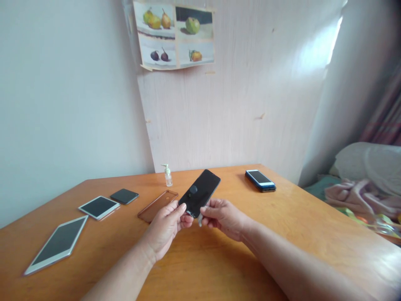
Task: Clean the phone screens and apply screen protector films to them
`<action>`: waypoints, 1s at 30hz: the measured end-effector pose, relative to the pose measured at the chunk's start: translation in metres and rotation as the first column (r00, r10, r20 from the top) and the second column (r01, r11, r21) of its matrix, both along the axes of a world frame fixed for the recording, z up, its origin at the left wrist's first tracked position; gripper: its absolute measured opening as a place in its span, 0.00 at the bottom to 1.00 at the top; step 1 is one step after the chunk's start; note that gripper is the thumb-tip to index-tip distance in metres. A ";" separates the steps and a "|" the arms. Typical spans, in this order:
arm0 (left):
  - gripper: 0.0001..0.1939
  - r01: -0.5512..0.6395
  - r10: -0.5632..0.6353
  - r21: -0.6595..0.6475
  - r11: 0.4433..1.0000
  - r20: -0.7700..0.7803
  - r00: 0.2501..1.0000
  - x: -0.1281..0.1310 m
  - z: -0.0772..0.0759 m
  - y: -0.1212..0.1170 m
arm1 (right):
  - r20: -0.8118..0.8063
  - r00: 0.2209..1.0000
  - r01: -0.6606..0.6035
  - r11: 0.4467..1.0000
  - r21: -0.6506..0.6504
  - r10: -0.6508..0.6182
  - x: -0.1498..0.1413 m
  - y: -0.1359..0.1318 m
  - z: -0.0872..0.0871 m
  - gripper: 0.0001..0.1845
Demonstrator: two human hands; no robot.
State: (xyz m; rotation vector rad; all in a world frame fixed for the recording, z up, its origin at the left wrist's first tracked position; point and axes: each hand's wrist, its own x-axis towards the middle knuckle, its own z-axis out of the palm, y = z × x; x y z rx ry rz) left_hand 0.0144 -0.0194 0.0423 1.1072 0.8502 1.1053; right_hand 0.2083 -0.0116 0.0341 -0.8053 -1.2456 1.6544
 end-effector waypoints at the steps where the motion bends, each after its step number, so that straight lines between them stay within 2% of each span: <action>1: 0.15 0.001 -0.001 0.003 1.000 -0.007 1.000 0.000 0.000 0.000 | 0.042 0.998 -0.049 0.999 0.005 0.049 -0.002 -0.003 0.000 0.14; 3: 0.15 0.001 -0.001 0.013 1.000 -0.024 1.000 0.000 0.000 0.000 | 0.128 0.988 -0.087 0.996 0.018 0.084 -0.002 -0.004 0.000 0.11; 6: 0.15 -0.003 0.006 0.033 0.999 -0.068 0.998 -0.001 -0.001 0.001 | 0.242 0.970 -0.009 1.000 0.024 0.002 0.005 0.003 -0.002 0.07; 9: 0.16 -0.005 0.012 0.051 0.999 -0.130 0.991 -0.004 -0.003 0.003 | 0.309 0.932 0.194 0.981 0.008 -0.187 0.016 0.015 -0.004 0.05; 12: 0.16 -0.018 0.029 0.067 0.998 -0.170 0.985 -0.006 -0.005 0.005 | 0.307 0.869 0.408 0.913 -0.002 -0.388 0.025 0.024 -0.005 0.04; 15: 0.16 -0.021 0.034 0.075 0.997 -0.180 0.983 -0.007 -0.005 0.006 | 0.283 0.814 0.520 0.853 0.032 -0.507 0.032 0.029 -0.004 0.05; 20: 0.16 -0.026 0.038 0.068 0.997 -0.183 0.982 -0.009 -0.007 0.007 | 0.248 0.783 0.564 0.819 0.107 -0.571 0.039 0.034 -0.006 0.12; 26: 0.16 0.021 -0.010 0.051 0.999 -0.210 0.978 -0.008 -0.010 0.008 | 0.327 0.744 0.556 0.811 0.179 -0.582 0.041 0.040 -0.015 0.13; 28: 0.16 0.019 -0.008 0.050 0.999 -0.213 0.977 -0.007 -0.009 0.006 | 0.389 0.687 0.541 0.790 0.290 -0.613 0.039 0.040 -0.016 0.12; 30: 0.15 0.023 -0.012 0.046 0.999 -0.222 0.975 -0.005 -0.007 0.004 | 0.487 0.579 0.469 0.756 0.457 -0.654 0.037 0.038 -0.016 0.10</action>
